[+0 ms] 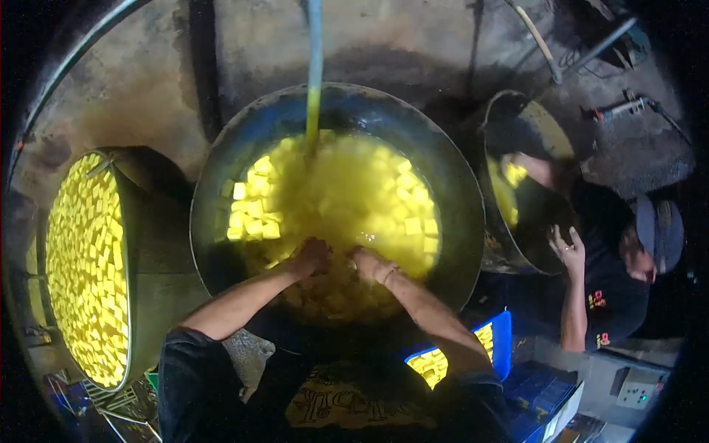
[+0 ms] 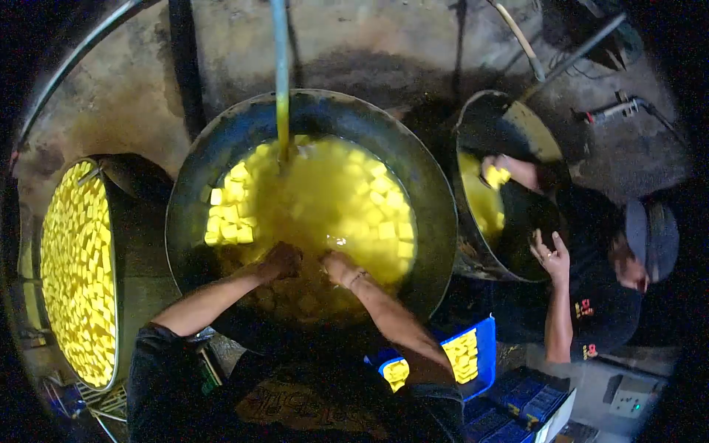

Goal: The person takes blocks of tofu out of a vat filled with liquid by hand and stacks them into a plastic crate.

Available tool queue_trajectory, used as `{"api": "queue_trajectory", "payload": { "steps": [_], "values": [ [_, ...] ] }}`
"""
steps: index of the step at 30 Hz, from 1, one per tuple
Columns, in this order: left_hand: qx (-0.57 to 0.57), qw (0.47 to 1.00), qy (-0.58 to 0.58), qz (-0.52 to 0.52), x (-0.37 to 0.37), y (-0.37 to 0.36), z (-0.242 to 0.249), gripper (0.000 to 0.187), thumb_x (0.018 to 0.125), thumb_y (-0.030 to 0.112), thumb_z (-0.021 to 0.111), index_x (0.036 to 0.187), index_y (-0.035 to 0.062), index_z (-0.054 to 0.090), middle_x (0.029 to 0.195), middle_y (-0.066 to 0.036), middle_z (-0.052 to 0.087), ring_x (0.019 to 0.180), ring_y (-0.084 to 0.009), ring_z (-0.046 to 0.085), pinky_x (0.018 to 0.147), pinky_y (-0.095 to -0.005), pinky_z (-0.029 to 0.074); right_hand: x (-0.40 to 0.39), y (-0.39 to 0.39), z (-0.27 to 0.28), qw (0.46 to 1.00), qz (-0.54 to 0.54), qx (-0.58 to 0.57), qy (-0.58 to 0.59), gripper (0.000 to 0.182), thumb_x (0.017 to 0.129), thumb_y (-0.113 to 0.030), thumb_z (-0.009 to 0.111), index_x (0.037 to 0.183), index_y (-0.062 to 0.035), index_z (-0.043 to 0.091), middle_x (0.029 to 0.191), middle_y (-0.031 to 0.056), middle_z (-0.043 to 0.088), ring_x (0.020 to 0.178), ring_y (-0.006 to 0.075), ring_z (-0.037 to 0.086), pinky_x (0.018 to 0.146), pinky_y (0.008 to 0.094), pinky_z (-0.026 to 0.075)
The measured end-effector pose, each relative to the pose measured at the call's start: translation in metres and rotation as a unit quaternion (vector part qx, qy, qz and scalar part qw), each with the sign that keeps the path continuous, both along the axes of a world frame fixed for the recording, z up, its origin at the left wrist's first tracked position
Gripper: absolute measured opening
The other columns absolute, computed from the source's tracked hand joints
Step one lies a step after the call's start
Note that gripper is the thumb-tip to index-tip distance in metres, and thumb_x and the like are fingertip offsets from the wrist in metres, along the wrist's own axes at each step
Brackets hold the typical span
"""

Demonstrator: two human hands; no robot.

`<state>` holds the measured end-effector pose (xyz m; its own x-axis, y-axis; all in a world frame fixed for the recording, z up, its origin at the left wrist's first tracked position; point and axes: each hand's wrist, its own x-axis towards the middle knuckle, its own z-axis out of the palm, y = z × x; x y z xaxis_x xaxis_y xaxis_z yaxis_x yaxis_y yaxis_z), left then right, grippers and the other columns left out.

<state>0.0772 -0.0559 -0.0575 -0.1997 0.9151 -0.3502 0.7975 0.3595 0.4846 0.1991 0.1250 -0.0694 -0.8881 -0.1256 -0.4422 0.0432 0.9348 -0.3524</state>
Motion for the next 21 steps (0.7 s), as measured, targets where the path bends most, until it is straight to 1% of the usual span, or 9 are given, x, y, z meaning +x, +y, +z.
{"api": "queue_trajectory", "payload": {
  "steps": [1, 5, 8, 9, 10, 14, 16, 18, 21],
  "values": [
    [0.075, 0.996, -0.031, 0.044, -0.005, -0.004, -0.002, 0.028, 0.077, 0.016, 0.057, 0.101, 0.0017, 0.057, 0.105, -0.020, 0.055, 0.103, -0.0344, 0.050, 0.085, -0.0434, 0.040, -0.011, -0.004, 0.024, 0.975, 0.046, 0.001, -0.218, 0.055, 0.072, -0.008, 0.064, 0.125, -0.0123, 0.048, 0.125, 0.0207, 0.048, 0.119, 0.0367, 0.043, 0.099, 0.0427, 0.038],
    [0.113, 0.961, -0.144, 0.207, -0.025, 0.018, 0.024, 0.026, 0.078, 0.018, 0.059, 0.097, 0.0014, 0.060, 0.111, -0.019, 0.055, 0.110, -0.0328, 0.048, 0.088, -0.0449, 0.039, -0.016, 0.016, 0.060, 0.969, -0.117, -0.214, -0.038, 0.044, 0.072, -0.004, 0.065, 0.115, -0.0034, 0.056, 0.117, 0.0159, 0.057, 0.112, 0.0305, 0.052, 0.099, 0.0367, 0.040],
    [0.030, 0.830, -0.400, 0.388, -0.032, 0.052, 0.028, 0.033, 0.080, 0.022, 0.059, 0.106, 0.0015, 0.058, 0.120, -0.023, 0.051, 0.120, -0.0342, 0.041, 0.095, -0.0483, 0.034, -0.065, 0.063, 0.064, 0.945, -0.166, -0.272, -0.072, 0.046, 0.069, -0.016, 0.076, 0.111, -0.0050, 0.060, 0.121, 0.0147, 0.055, 0.114, 0.0270, 0.050, 0.102, 0.0329, 0.037],
    [0.003, 0.951, -0.127, 0.283, -0.028, 0.064, 0.030, 0.037, 0.081, 0.024, 0.057, 0.111, 0.0020, 0.055, 0.123, -0.024, 0.049, 0.122, -0.0355, 0.039, 0.097, -0.0502, 0.033, -0.086, 0.070, 0.076, 0.954, -0.183, -0.235, -0.026, 0.043, 0.070, -0.019, 0.076, 0.108, -0.0048, 0.061, 0.116, 0.0138, 0.058, 0.108, 0.0243, 0.054, 0.096, 0.0334, 0.042],
    [-0.029, 0.975, 0.159, 0.149, -0.025, 0.071, 0.031, 0.040, 0.082, 0.025, 0.055, 0.115, 0.0024, 0.053, 0.127, -0.025, 0.046, 0.124, -0.0369, 0.037, 0.099, -0.0521, 0.031, -0.107, 0.075, 0.088, 0.959, -0.199, -0.198, 0.021, 0.041, 0.070, -0.022, 0.076, 0.105, -0.0046, 0.063, 0.110, 0.0129, 0.062, 0.101, 0.0217, 0.058, 0.089, 0.0338, 0.047],
    [-0.001, 0.958, 0.175, 0.226, -0.013, 0.079, -0.011, 0.040, 0.084, 0.026, 0.052, 0.117, 0.0023, 0.053, 0.131, -0.026, 0.042, 0.127, -0.0383, 0.033, 0.101, -0.0525, 0.029, -0.196, 0.076, 0.103, 0.933, -0.286, -0.212, -0.049, 0.040, 0.073, -0.031, 0.071, 0.106, -0.0099, 0.064, 0.109, 0.0159, 0.062, 0.102, 0.0261, 0.059, 0.086, 0.0428, 0.047],
    [-0.005, 0.956, 0.101, 0.276, -0.019, 0.081, -0.029, 0.039, 0.085, 0.025, 0.050, 0.115, 0.0019, 0.053, 0.129, -0.024, 0.044, 0.121, -0.0384, 0.039, 0.098, -0.0502, 0.034, -0.227, 0.059, 0.084, 0.935, -0.308, 0.025, 0.175, 0.028, 0.075, -0.032, 0.064, 0.093, -0.0099, 0.067, 0.087, 0.0155, 0.066, 0.083, 0.0308, 0.064, 0.071, 0.0452, 0.050],
    [0.023, 0.959, 0.057, 0.278, -0.037, 0.081, -0.024, 0.035, 0.086, 0.023, 0.050, 0.114, 0.0027, 0.054, 0.124, -0.020, 0.048, 0.112, -0.0344, 0.045, 0.090, -0.0467, 0.039, -0.252, 0.062, 0.010, 0.937, -0.253, 0.107, 0.215, 0.019, 0.074, -0.027, 0.061, 0.081, -0.0093, 0.063, 0.079, 0.0151, 0.063, 0.076, 0.0371, 0.060, 0.068, 0.0474, 0.049],
    [0.086, 0.959, -0.034, 0.269, -0.062, 0.076, -0.017, 0.028, 0.088, 0.018, 0.050, 0.112, 0.0043, 0.054, 0.113, -0.013, 0.055, 0.095, -0.0264, 0.057, 0.075, -0.0396, 0.050, -0.263, 0.057, -0.019, 0.952, -0.235, 0.083, 0.178, 0.023, 0.077, -0.026, 0.061, 0.087, -0.0061, 0.066, 0.083, 0.0147, 0.065, 0.080, 0.0316, 0.061, 0.075, 0.0389, 0.050]
  ]
}}
